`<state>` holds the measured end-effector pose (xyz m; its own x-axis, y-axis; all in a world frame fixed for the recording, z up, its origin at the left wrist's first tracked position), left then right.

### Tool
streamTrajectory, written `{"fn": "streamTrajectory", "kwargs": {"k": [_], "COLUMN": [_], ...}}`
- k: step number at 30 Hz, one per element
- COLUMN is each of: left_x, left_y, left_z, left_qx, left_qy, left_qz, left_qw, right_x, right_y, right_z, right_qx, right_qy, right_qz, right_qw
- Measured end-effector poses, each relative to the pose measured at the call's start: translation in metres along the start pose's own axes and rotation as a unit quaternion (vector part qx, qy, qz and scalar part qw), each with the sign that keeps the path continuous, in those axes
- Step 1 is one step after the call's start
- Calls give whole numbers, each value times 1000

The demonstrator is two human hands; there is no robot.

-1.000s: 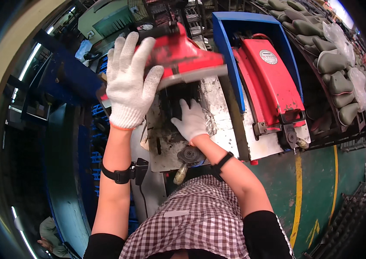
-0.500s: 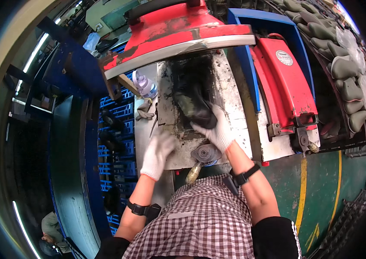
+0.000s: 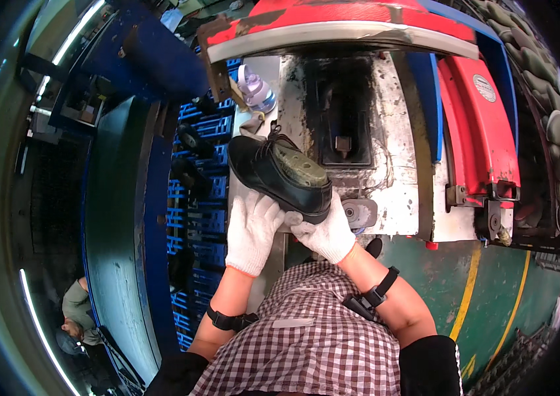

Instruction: Placing shoe uppers with lasts into a heat press machine for bonding and then moving them to a conveyor.

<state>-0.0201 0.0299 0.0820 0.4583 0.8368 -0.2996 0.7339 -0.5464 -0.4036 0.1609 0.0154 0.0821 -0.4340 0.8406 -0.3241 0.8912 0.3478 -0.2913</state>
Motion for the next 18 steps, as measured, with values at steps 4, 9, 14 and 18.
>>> {"fn": "streamTrajectory", "kwargs": {"k": [4,9,14,18], "left_x": [-18,-38,-34,-7], "left_y": [0,-20,-49,-108], "left_z": [-52,7,117,244], "left_qx": [76,-70,3,55], "left_qy": [-137,-230,-402,-480], "left_qz": [12,48,-2,-23], "left_qw": [988,969,916,875], "right_x": [-5,-17,-38,-37], "right_y": [-1,6,64,76], "right_z": [8,-23,8,27], "right_qx": [-402,-900,-909,-910], "right_qy": [22,110,-101,-132], "right_qz": [57,166,374,368], "right_qw": [913,387,152,135]}}
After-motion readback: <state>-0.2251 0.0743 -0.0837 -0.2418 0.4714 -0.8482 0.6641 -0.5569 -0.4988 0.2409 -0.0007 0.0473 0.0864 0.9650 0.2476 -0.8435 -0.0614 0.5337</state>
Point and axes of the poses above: each hand's wrist, its own x-axis towards the middle knuckle, its own z-axis out of the back of the hand, y = z × x, the point moved 1 cm from there along x, towards the middle knuckle, and after that the axes turned 7 degrees about z, right-handed, at the moved point
